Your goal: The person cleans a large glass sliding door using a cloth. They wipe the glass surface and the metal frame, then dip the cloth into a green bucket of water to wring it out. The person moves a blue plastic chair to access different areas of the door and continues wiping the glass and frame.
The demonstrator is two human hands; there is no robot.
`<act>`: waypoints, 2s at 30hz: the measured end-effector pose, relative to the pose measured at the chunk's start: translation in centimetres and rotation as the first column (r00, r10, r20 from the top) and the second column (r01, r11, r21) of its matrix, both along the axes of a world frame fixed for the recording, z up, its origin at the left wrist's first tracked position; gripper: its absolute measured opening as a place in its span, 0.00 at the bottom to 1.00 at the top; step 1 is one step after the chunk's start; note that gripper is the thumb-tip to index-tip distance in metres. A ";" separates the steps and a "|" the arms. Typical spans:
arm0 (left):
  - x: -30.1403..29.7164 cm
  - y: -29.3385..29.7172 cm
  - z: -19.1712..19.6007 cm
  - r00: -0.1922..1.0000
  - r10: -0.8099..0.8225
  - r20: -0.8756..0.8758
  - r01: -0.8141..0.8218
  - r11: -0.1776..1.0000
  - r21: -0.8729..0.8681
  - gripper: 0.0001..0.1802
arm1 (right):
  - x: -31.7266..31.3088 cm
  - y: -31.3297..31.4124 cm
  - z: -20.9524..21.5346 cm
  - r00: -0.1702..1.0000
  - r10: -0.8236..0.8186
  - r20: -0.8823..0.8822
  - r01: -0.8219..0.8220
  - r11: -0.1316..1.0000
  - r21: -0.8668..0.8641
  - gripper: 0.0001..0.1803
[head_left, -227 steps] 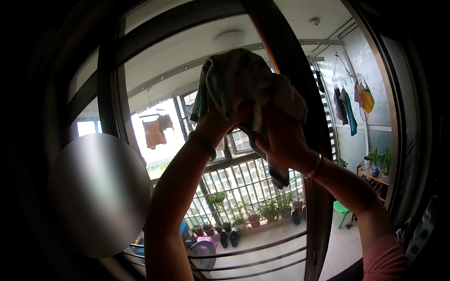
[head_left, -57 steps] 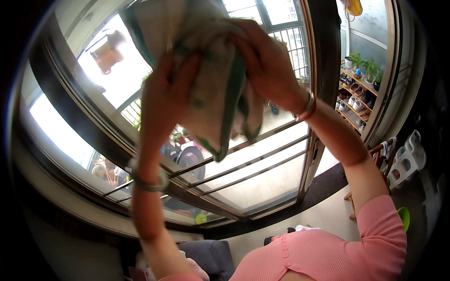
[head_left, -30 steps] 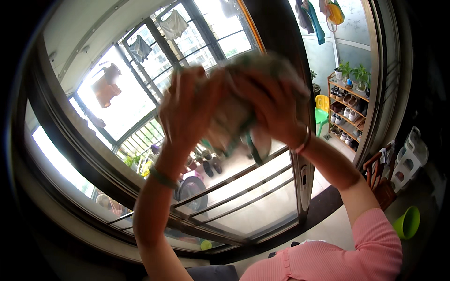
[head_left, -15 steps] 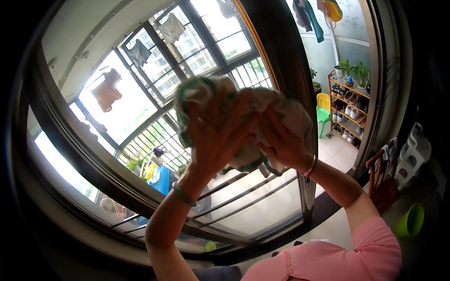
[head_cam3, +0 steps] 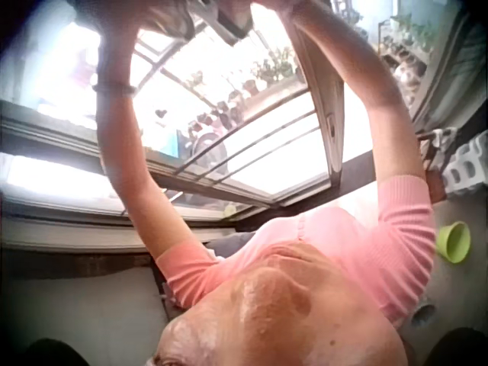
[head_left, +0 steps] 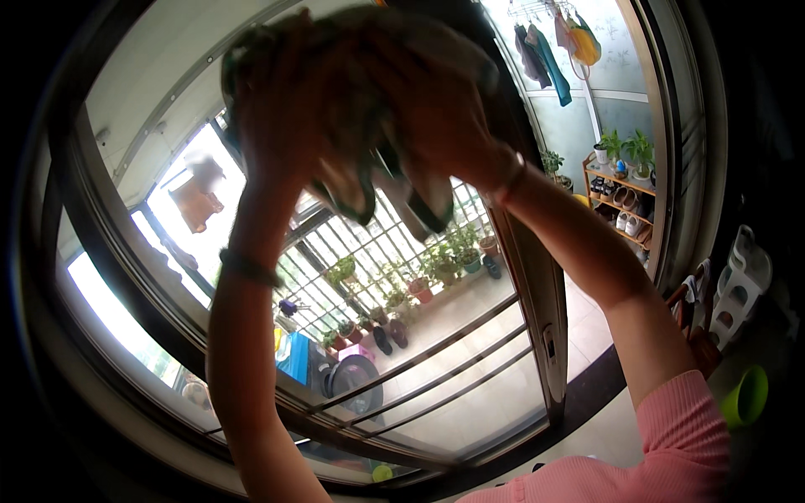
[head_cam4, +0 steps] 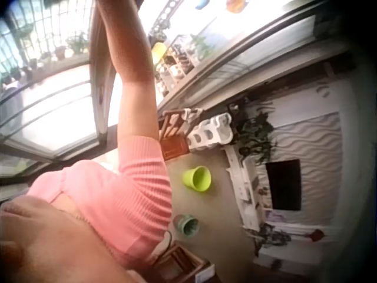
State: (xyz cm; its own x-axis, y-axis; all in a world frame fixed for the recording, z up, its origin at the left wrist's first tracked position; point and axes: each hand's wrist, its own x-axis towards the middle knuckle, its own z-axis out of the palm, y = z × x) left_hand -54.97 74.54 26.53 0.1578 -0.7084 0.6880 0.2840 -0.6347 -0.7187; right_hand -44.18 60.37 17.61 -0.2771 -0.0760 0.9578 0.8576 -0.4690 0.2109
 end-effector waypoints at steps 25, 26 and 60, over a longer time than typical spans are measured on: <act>-3.6 -1.1 -31.2 0.655 -0.019 -0.755 0.026 1.000 -0.003 0.32 | -4.9 1.4 -39.7 0.763 -0.074 -0.643 -0.096 0.969 -0.226 0.32; -3.1 -0.4 -30.9 0.656 0.018 -0.755 0.003 1.000 0.027 0.30 | -5.1 1.3 -39.1 0.777 -0.095 -0.623 -0.073 0.969 -0.238 0.31; -4.2 -1.1 -36.6 0.742 -0.183 -0.646 0.016 0.967 -0.255 0.24 | -6.0 -0.2 -42.2 0.619 0.057 -0.784 -0.384 0.892 -0.238 0.33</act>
